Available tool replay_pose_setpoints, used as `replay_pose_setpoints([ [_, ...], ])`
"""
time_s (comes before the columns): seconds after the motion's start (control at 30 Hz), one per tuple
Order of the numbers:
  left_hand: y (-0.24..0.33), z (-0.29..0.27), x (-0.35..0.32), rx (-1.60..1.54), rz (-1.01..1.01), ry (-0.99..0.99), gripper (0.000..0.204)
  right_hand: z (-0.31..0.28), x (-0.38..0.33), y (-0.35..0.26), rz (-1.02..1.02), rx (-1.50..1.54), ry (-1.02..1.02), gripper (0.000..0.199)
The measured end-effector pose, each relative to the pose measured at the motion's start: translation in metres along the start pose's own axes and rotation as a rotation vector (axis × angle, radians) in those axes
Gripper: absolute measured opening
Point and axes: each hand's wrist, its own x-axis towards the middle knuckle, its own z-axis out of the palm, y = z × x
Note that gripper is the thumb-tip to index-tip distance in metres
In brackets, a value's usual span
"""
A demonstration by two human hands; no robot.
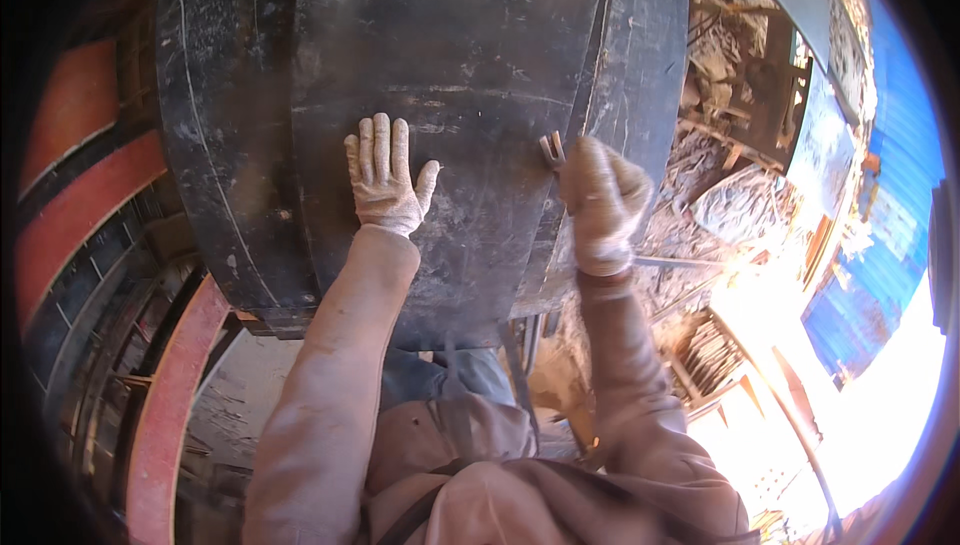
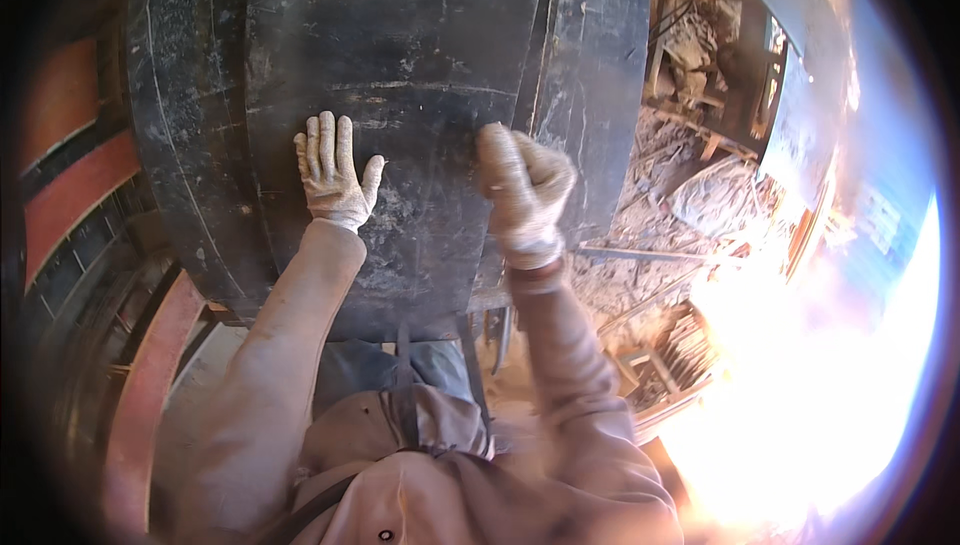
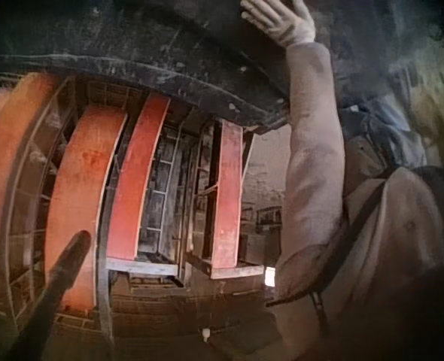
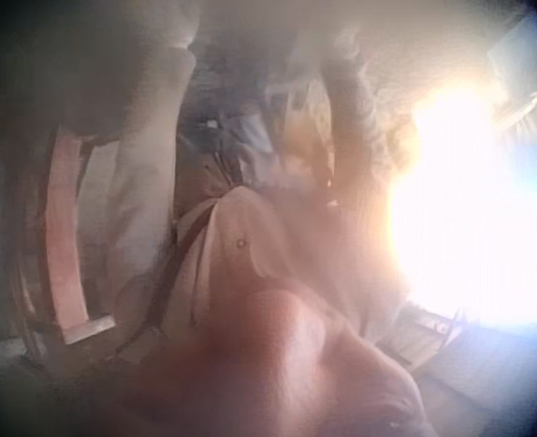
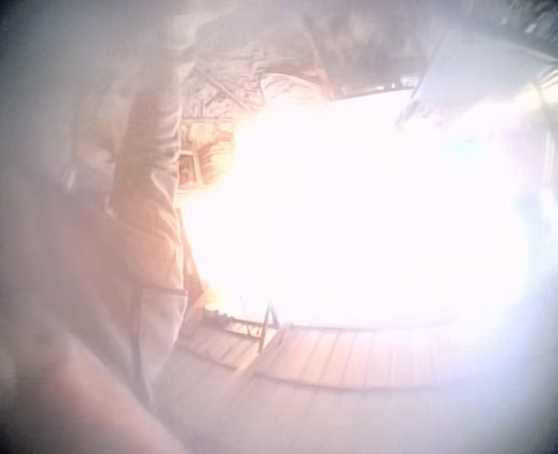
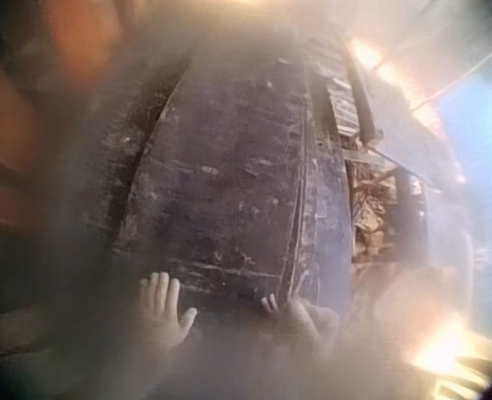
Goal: The person uses a hammer to break apart a large piece of dark wood or paneling. They repeatedly strike the material, causing it to crack and separate into smaller pieces, which are then moved aside.
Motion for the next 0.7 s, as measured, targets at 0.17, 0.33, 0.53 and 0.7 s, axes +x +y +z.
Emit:
replay_pose_setpoints([
  [0.17,0.004,-0.001,0.021,-0.082,0.024,0.041,0.076,-0.015,0.056,-0.01,0.046,-0.043,0.038,0.047],
  [0.33,0.003,-0.017,-0.008,-0.075,0.021,-0.011,0.076,-0.004,-0.023,-0.006,-0.086,0.296,0.285,0.05],
  [0.53,0.002,0.002,0.009,-0.06,0.018,0.043,0.075,-0.001,0.035,-0.023,0.009,0.114,0.262,0.051],
  [0.7,0.003,-0.005,0.008,-0.019,0.003,0.035,0.074,-0.007,-0.008,0.009,-0.165,0.251,0.204,0.046],
])
